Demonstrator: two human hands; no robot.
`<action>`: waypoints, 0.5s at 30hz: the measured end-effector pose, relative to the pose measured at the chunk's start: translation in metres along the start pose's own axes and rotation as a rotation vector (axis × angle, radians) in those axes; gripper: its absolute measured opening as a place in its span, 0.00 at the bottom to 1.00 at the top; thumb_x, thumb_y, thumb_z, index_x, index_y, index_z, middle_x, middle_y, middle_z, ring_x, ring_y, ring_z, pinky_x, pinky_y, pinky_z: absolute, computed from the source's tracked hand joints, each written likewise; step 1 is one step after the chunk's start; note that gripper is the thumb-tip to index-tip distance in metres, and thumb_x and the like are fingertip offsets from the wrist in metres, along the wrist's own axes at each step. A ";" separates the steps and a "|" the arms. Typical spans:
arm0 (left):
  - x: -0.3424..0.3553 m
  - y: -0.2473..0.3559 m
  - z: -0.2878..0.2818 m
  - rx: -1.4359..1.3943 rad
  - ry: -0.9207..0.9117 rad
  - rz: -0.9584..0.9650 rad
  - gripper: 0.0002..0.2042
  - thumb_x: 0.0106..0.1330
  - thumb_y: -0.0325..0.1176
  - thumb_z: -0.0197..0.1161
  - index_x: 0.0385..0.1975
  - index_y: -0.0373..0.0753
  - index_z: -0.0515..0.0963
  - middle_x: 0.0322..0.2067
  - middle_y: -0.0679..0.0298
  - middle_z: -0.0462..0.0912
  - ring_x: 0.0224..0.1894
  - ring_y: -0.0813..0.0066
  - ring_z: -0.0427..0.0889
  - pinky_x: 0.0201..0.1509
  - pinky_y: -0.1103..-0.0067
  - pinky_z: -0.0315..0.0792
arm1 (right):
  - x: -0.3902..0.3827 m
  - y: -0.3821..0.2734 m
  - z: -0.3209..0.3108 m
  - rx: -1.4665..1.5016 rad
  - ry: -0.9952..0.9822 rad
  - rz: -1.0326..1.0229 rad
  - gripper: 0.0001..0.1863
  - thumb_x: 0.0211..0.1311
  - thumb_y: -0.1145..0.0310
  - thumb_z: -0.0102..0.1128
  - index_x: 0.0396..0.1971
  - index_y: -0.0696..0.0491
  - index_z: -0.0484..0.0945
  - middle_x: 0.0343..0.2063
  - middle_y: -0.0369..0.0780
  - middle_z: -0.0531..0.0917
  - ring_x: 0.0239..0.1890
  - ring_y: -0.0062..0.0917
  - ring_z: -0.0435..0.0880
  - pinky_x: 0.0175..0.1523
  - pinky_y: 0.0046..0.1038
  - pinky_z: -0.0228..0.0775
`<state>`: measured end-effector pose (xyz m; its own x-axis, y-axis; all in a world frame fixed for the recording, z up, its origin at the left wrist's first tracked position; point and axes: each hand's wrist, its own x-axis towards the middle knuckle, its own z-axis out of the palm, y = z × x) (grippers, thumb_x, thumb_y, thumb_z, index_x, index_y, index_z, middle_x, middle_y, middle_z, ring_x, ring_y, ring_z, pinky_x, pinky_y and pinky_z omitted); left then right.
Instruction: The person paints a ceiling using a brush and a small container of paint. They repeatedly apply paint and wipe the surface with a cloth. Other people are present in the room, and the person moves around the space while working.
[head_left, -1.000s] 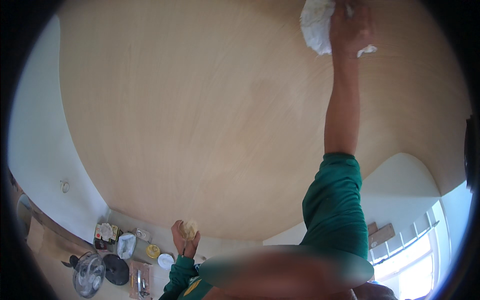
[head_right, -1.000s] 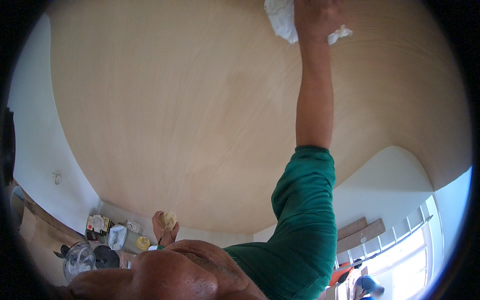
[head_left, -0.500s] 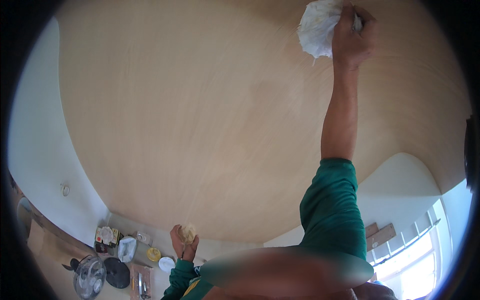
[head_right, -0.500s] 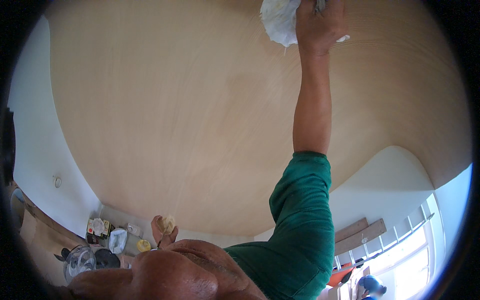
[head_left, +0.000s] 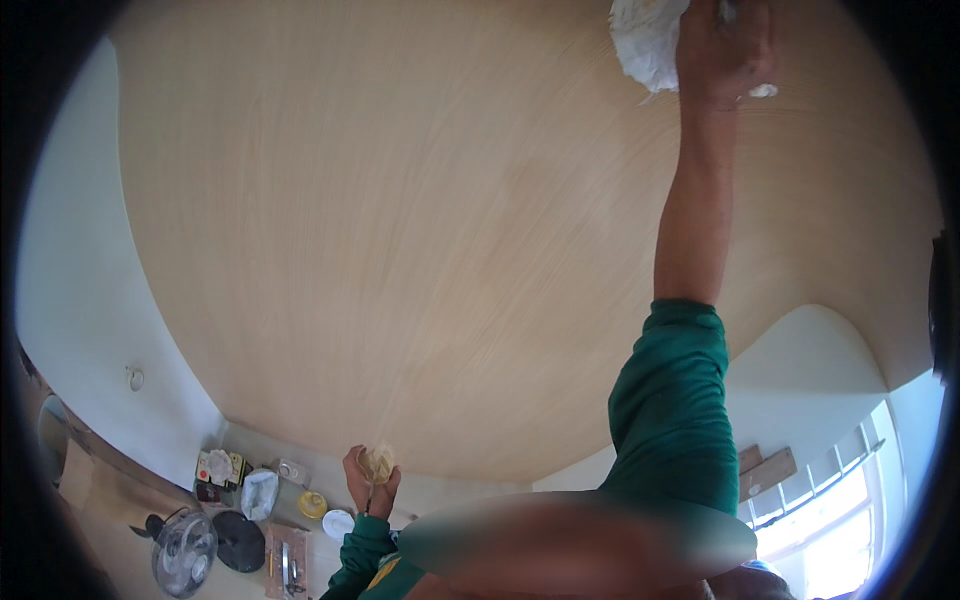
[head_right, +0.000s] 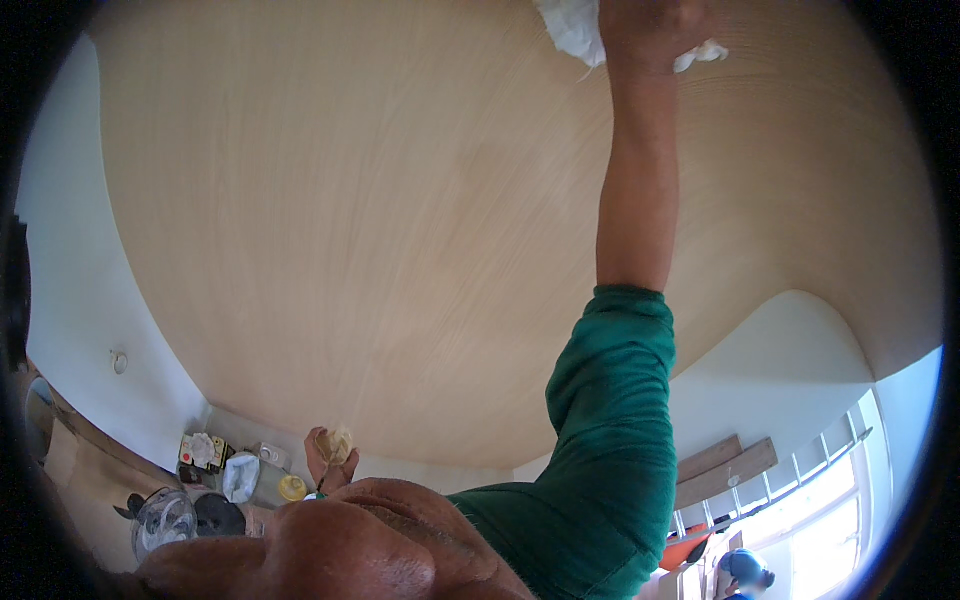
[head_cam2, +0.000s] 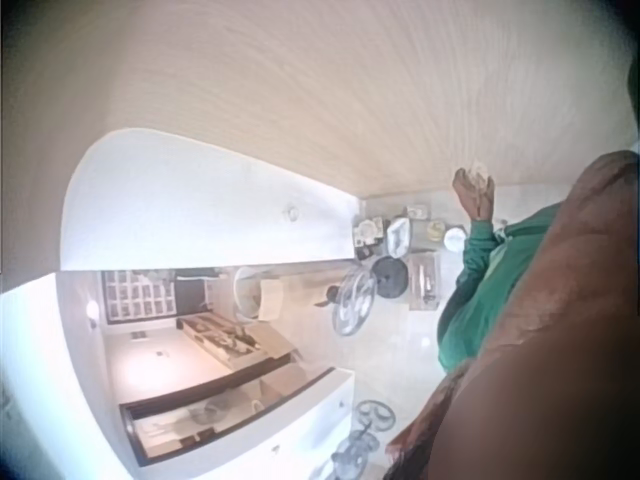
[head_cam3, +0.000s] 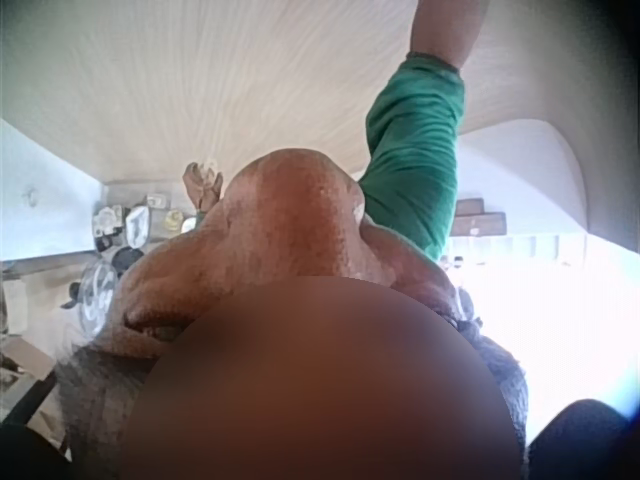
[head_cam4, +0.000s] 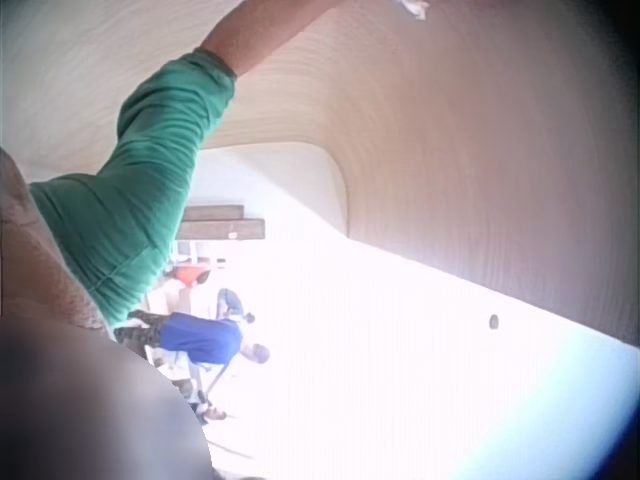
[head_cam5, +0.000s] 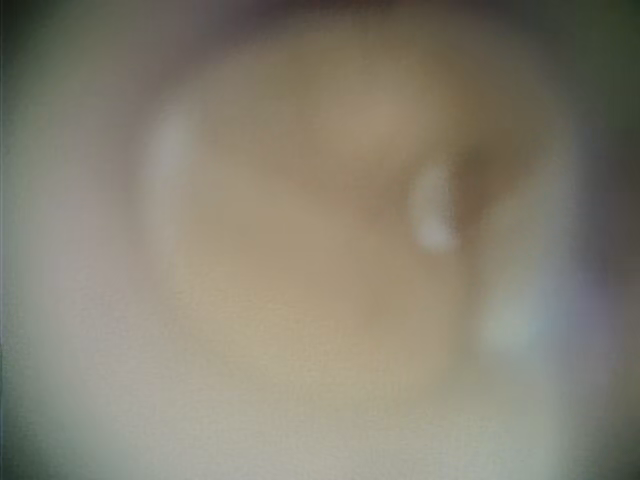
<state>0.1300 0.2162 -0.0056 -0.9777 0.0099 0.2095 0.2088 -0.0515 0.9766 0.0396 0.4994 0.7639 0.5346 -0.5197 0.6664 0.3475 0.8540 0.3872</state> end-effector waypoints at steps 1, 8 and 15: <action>0.000 0.001 -0.001 0.014 -0.004 -0.002 0.37 0.50 0.33 0.78 0.61 0.34 0.68 0.53 0.51 0.73 0.55 0.52 0.77 0.60 0.65 0.73 | -0.010 -0.005 0.000 -0.007 -0.025 -0.020 0.09 0.57 0.67 0.77 0.31 0.54 0.85 0.32 0.42 0.88 0.31 0.38 0.88 0.38 0.34 0.81; -0.003 0.005 -0.004 0.061 0.042 0.051 0.37 0.49 0.32 0.78 0.60 0.34 0.68 0.53 0.51 0.73 0.55 0.53 0.77 0.61 0.66 0.73 | -0.080 -0.038 -0.027 0.031 -0.365 -0.108 0.09 0.58 0.66 0.76 0.31 0.55 0.85 0.32 0.42 0.88 0.32 0.38 0.88 0.38 0.34 0.81; -0.003 -0.003 -0.004 -0.074 -0.020 0.016 0.38 0.49 0.32 0.79 0.61 0.36 0.67 0.54 0.53 0.72 0.56 0.57 0.76 0.62 0.67 0.73 | -0.206 -0.093 -0.158 0.407 -0.770 0.329 0.09 0.65 0.68 0.69 0.40 0.57 0.85 0.36 0.48 0.88 0.36 0.41 0.89 0.41 0.37 0.81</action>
<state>0.1322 0.2122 -0.0094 -0.9735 0.0286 0.2269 0.2217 -0.1252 0.9670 0.0191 0.5236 0.4899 -0.1506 -0.2147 0.9650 -0.1061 0.9740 0.2001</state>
